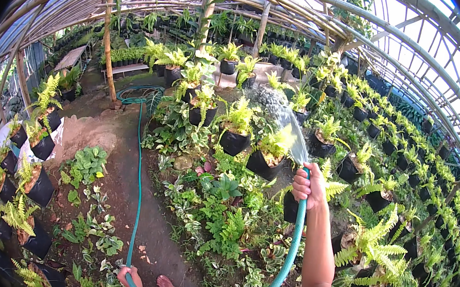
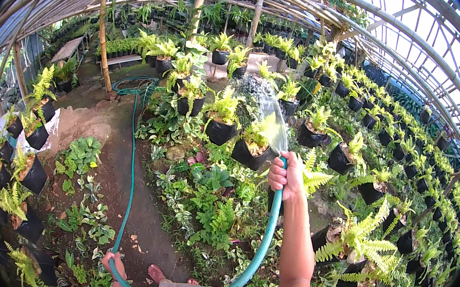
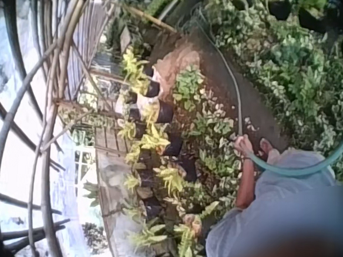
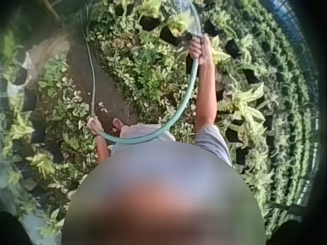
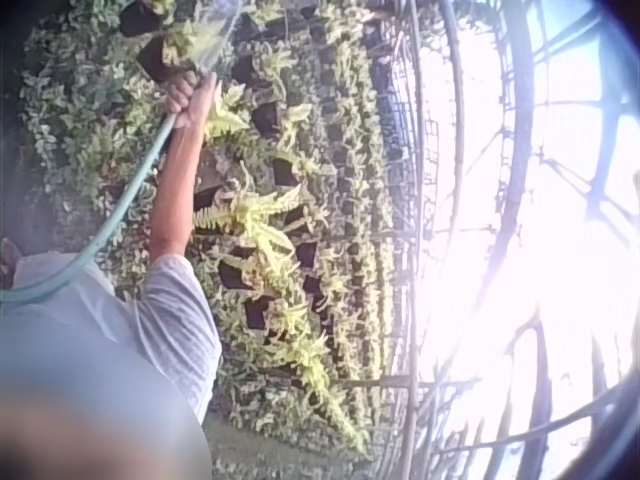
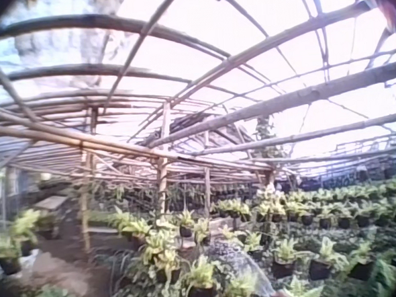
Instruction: The person walks through a greenhouse and waters rows of potted ferns and other plants using a green hose. They move along the aisle, directing water onto the foliage and soil of multiple plants.
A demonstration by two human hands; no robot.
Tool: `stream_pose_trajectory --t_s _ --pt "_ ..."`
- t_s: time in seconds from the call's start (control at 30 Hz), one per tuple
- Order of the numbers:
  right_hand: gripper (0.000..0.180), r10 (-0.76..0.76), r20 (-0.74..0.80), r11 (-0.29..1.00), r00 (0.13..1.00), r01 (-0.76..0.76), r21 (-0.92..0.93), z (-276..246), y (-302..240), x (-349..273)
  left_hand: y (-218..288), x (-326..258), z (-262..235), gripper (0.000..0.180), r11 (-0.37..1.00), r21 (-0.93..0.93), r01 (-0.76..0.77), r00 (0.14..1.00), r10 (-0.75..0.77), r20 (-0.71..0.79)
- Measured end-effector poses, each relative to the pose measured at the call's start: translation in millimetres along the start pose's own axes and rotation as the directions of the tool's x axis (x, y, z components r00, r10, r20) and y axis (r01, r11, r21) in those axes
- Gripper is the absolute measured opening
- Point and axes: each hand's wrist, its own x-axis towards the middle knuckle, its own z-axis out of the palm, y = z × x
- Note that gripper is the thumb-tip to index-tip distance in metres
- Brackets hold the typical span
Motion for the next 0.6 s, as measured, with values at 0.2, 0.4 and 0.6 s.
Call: stream_pose_trajectory --t_s 0.2,0.4,0.6 --pt "0.036 0.018 0.002 1.000 1.000 -0.018 0.015 -4 2 2 4 -1 0 0.031 0.999 -0.042 0.001 1.000 -0.001 0.005" --pt "0.039 0.074 0.047 0.995 0.996 -0.077 0.067 14 3 -12 -7 -2 3 0.027 0.942 -0.009 -0.337 0.923 0.328 -0.201" --pt "0.038 0.018 0.056 0.998 0.998 -0.021 0.055 0 1 -7 -10 -1 -7 0.031 0.996 -0.067 -0.055 0.999 0.055 0.001"
